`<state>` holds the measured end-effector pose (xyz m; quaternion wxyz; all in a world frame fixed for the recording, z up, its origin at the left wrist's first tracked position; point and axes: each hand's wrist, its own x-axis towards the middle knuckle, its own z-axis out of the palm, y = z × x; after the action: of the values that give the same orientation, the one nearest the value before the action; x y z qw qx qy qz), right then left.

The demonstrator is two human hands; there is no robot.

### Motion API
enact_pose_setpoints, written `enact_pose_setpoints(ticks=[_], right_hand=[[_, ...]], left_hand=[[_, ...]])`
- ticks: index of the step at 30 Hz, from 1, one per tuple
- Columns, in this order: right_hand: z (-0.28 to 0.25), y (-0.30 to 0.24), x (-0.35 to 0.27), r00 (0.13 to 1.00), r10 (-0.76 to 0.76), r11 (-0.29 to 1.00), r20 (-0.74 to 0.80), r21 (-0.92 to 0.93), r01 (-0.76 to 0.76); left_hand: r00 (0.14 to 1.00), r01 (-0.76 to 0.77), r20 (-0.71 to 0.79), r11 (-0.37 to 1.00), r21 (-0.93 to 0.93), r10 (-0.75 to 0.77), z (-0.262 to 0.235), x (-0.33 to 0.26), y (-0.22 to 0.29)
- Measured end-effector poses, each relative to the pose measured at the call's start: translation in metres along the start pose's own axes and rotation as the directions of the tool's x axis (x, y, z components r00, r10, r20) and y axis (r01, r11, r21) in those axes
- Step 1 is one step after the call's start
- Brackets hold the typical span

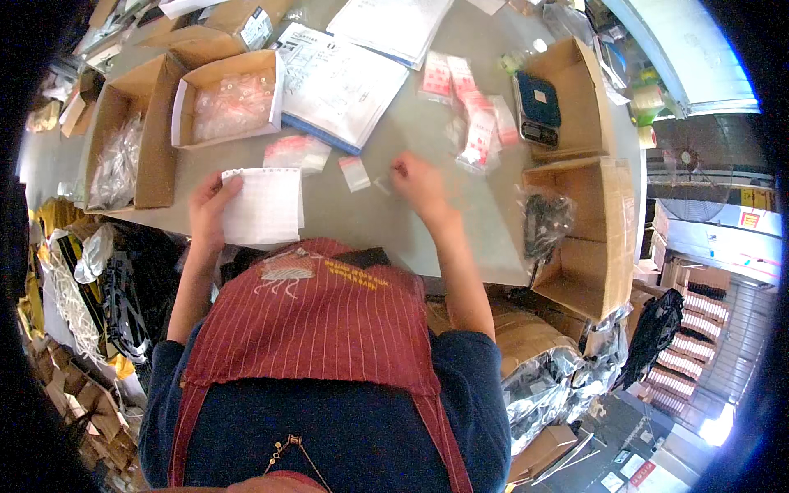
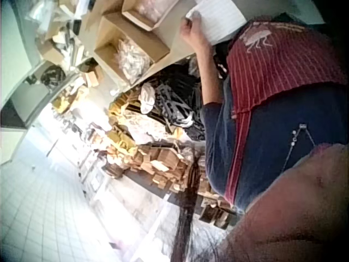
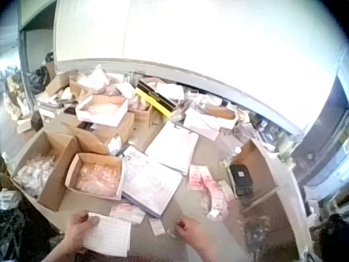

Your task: The person puts small metal components into small plastic resealable bags and places the bags on the desk.

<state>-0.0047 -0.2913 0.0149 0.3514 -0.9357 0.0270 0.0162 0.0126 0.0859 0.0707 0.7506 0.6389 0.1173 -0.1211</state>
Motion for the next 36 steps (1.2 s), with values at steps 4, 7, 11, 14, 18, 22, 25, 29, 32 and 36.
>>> enact_pose_setpoints(ticks=[4,7,11,14,18,22,25,29,32,36], right_hand=[[0.026,-0.004,-0.008,0.966,-0.223,0.913,-0.13,-0.374,0.161],[0.029,-0.006,-0.011,0.89,-0.43,0.771,-0.149,-0.574,0.277],[0.012,-0.002,-0.014,0.925,-0.336,0.777,-0.176,-0.608,0.166],[-0.006,-0.017,-0.013,0.973,-0.121,0.868,-0.197,-0.496,0.007],[-0.002,-0.085,-0.012,0.914,-0.39,0.914,-0.115,0.072,0.399],[0.015,-0.126,-0.013,0.856,-0.507,0.853,-0.101,0.085,0.515],[0.02,-0.139,-0.012,0.813,-0.568,0.82,-0.128,-0.001,0.572],[0.027,-0.142,-0.013,0.745,-0.64,0.767,-0.186,-0.198,0.61],[0.031,-0.142,-0.014,0.7,-0.686,0.722,-0.201,-0.311,0.618],[0.034,-0.138,-0.017,0.659,-0.729,0.667,-0.185,-0.409,0.623]], left_hand=[[0.997,-0.029,0.079,0.998,0.059,0.024,0.009,0.0,0.003],[0.994,-0.059,0.09,0.997,0.046,0.054,0.014,0.001,-0.001],[0.986,-0.163,0.064,0.974,0.159,0.154,0.019,0.001,-0.012],[0.981,-0.195,0.072,0.945,0.264,0.182,0.029,-0.006,-0.011],[0.965,-0.262,0.091,0.872,0.412,0.247,0.036,-0.008,-0.015],[0.952,-0.305,0.126,0.834,0.46,0.279,0.045,-0.014,-0.006],[0.932,-0.362,0.157,0.821,0.442,0.326,0.044,-0.014,-0.006],[0.974,-0.217,0.142,0.907,0.362,0.176,0.039,-0.01,-0.006],[0.987,-0.127,0.132,0.959,0.253,0.096,0.038,-0.008,-0.007],[0.986,-0.016,0.165,1.0,0.018,0.013,0.034,0.0,-0.018]])
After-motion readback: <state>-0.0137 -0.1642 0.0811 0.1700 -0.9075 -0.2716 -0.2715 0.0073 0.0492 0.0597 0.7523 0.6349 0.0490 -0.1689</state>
